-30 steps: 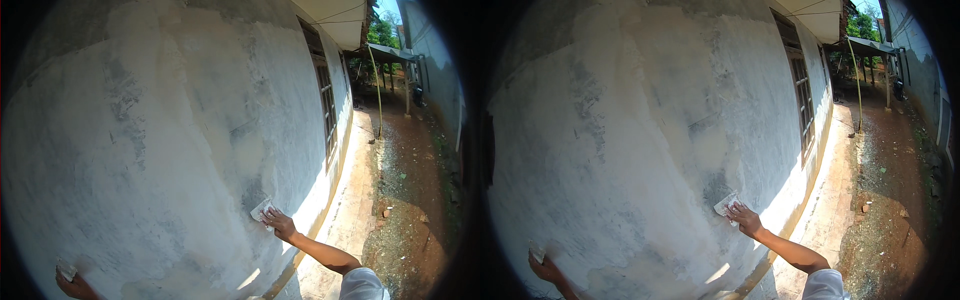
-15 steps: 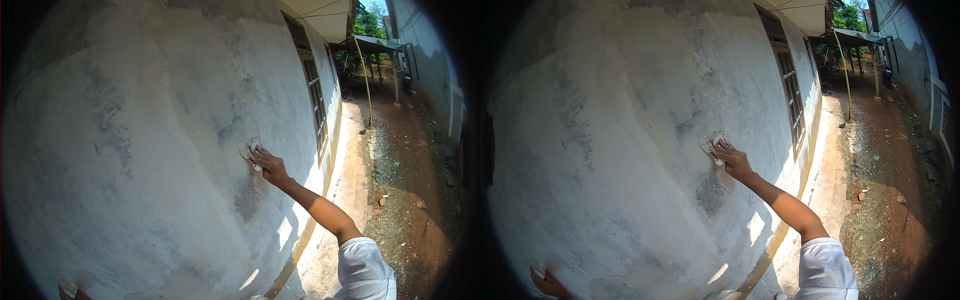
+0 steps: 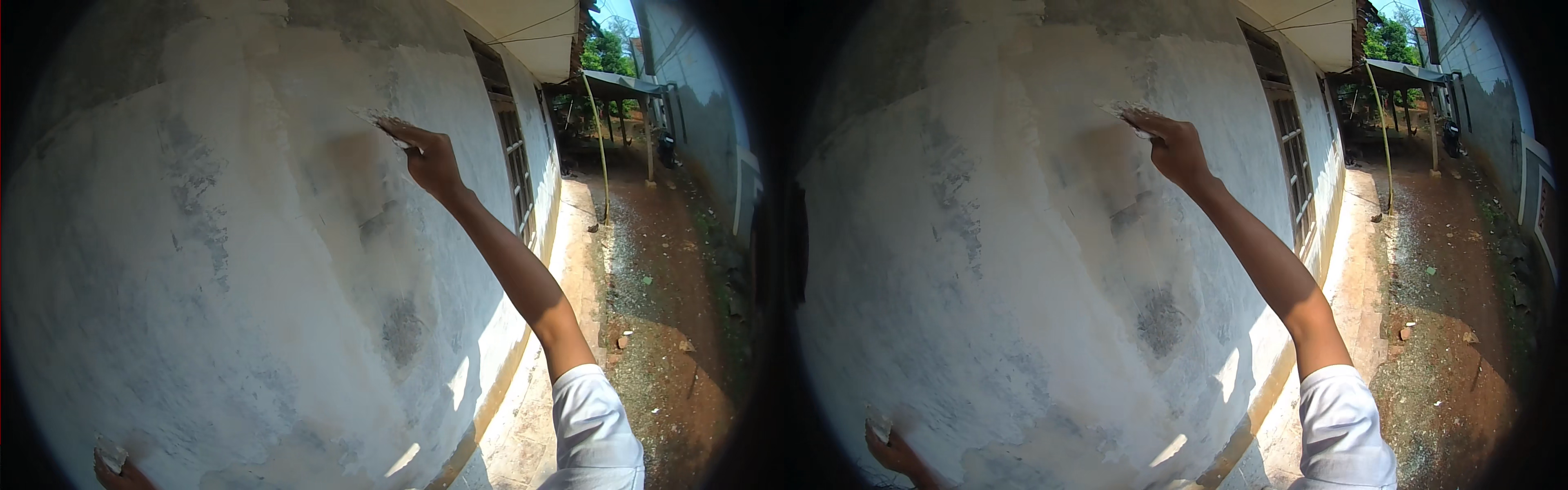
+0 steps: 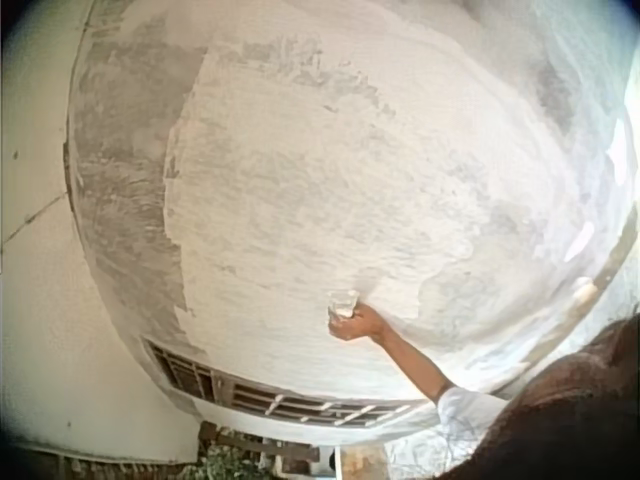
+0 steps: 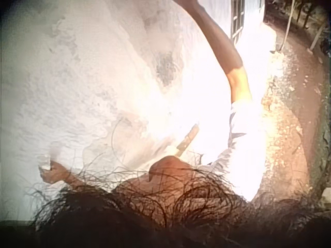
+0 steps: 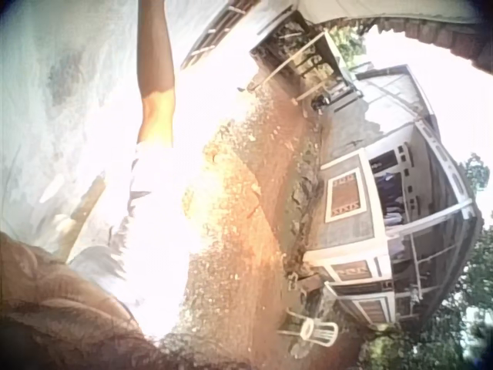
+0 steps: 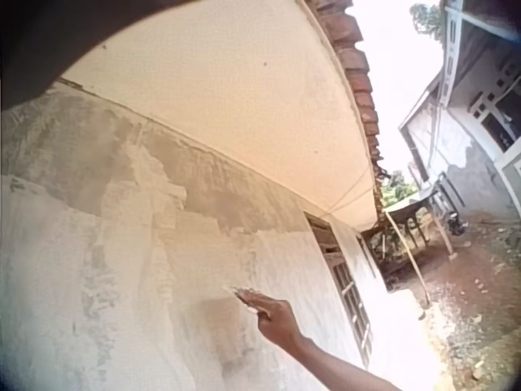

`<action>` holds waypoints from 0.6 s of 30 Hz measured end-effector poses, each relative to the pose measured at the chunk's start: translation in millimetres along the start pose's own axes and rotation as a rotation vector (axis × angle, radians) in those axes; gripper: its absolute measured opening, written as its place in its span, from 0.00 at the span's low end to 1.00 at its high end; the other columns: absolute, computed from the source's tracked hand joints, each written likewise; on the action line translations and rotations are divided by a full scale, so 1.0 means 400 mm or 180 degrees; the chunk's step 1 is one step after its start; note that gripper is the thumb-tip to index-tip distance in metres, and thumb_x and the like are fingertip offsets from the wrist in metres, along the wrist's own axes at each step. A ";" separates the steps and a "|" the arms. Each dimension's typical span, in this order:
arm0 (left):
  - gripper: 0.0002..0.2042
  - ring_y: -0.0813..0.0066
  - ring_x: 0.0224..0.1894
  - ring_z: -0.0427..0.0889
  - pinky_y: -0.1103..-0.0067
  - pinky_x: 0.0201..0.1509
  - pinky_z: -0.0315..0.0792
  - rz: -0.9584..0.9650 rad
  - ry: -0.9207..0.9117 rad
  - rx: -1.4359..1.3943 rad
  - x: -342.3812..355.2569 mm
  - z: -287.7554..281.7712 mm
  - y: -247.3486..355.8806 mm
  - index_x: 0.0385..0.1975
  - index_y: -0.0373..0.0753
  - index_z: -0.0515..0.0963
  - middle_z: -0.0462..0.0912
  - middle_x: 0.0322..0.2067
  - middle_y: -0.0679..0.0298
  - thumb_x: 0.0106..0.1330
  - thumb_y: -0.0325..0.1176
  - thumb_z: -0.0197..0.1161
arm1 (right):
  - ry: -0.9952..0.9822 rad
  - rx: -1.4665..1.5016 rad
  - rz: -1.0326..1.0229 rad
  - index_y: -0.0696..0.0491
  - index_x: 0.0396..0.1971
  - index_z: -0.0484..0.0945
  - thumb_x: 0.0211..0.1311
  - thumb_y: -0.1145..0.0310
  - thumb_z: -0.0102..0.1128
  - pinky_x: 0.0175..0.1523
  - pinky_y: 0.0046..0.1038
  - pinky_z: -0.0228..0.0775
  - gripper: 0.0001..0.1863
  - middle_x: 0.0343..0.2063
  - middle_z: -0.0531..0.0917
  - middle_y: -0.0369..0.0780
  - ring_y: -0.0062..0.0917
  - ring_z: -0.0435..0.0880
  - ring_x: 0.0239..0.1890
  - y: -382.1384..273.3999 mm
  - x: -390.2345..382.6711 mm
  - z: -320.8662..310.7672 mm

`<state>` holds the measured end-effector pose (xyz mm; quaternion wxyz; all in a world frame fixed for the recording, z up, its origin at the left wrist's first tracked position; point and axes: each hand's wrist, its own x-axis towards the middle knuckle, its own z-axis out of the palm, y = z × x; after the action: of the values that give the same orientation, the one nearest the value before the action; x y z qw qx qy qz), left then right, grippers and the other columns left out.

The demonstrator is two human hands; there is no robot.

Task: Applying plaster or filler to an exterior wall using putty knives.

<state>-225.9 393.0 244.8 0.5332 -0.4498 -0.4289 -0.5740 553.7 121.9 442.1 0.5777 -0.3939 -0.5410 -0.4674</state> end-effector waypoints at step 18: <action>0.26 0.53 0.36 0.82 0.60 0.38 0.77 0.0436 0.0847 0.0293 0.116 -0.143 0.210 0.49 0.36 0.80 0.81 0.38 0.54 0.79 0.55 0.46 | -0.0126 -0.0593 0.0331 0.37 0.56 0.85 0.60 0.77 0.52 0.30 0.31 0.74 0.27 0.21 0.85 0.43 0.23 0.78 0.18 0.117 0.576 0.100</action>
<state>-146.6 321.6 278.2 0.6433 -0.3730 -0.3486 -0.5706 583.6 146.1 677.3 0.5513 -0.4827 -0.4853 -0.4771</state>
